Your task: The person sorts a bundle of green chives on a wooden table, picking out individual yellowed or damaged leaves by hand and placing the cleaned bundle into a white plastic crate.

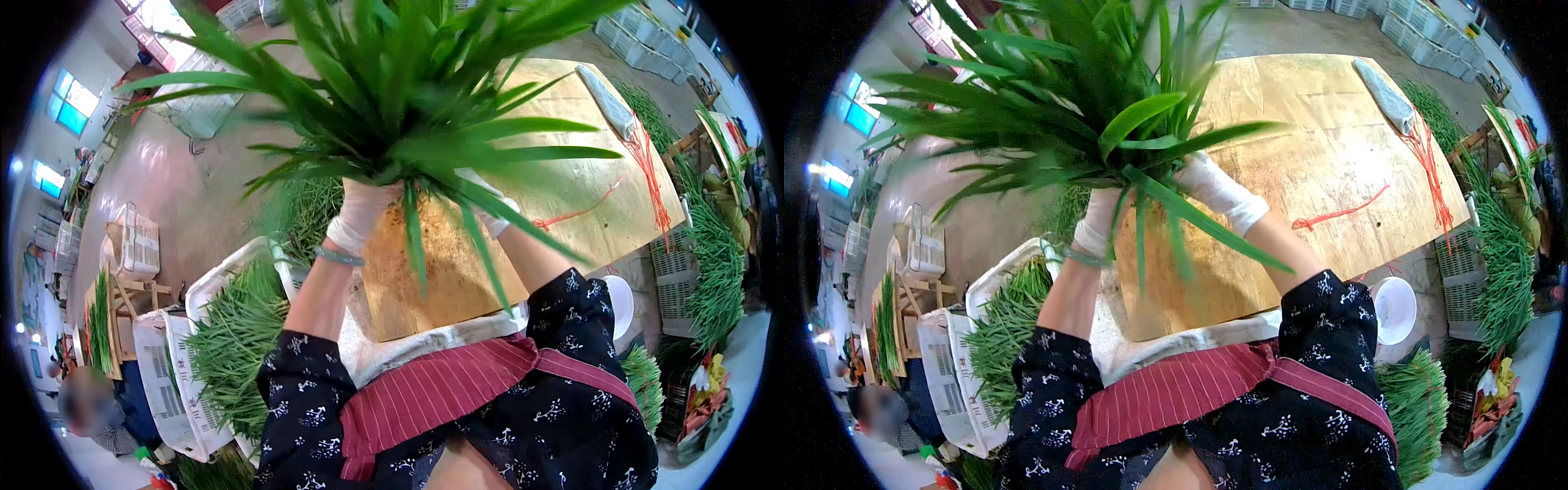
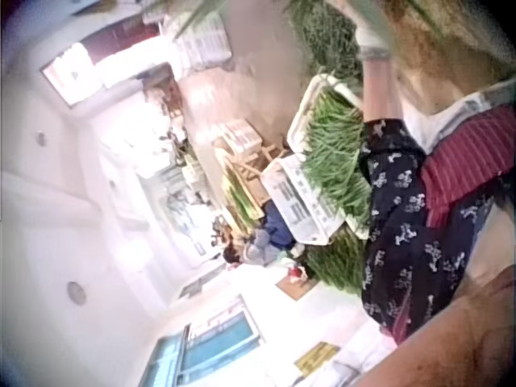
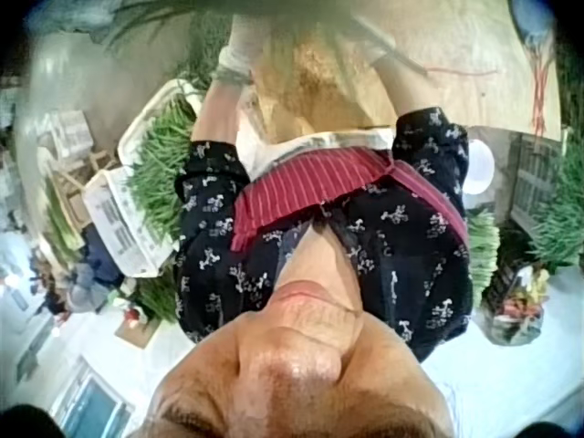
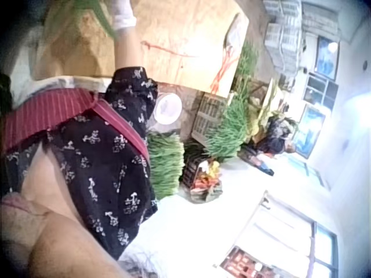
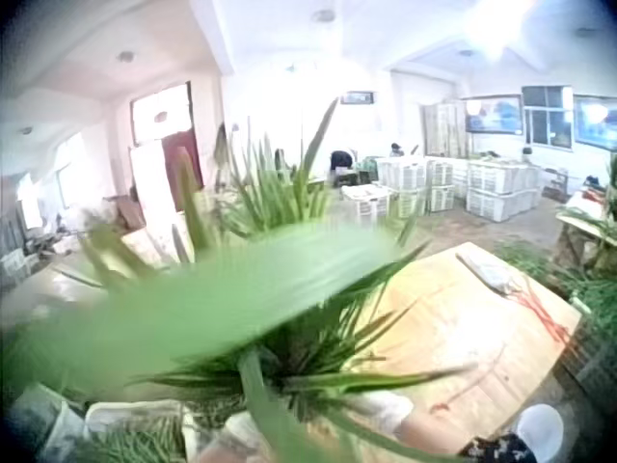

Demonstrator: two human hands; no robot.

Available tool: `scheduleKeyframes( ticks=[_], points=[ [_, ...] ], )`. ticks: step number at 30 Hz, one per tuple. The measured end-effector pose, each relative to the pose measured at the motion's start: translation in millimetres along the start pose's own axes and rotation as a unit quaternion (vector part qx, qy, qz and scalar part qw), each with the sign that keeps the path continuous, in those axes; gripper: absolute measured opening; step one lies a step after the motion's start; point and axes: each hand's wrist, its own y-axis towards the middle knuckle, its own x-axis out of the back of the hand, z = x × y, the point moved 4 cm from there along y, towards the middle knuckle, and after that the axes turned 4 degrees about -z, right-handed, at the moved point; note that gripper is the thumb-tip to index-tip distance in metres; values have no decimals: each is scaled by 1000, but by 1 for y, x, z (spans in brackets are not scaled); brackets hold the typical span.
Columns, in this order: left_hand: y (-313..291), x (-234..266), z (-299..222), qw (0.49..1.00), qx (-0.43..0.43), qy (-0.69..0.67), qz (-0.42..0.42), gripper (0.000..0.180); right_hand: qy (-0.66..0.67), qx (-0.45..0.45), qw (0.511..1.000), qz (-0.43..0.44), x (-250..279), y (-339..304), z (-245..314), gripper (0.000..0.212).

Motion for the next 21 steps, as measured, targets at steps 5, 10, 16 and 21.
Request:
scheduleKeyframes(
  ticks=[5, 10, 16, 21],
  points=[
    [-10, -20, -37, 988, -89, 91, -85, 47, -217, 41, 973, -75, -11, 10, 6, 41],
    [-12, -47, -75, 977, 90, -188, -41, 42, -356, -31, 933, -48, -7, 20, 44, 56],
    [-27, -43, -24, 943, 258, -110, -177, 51, -621, -136, 767, -86, 30, 12, 5, 72],
    [-23, -37, -17, 936, 241, -217, -136, 46, -469, -127, 862, -146, 55, 1, -4, 74]
  ],
)
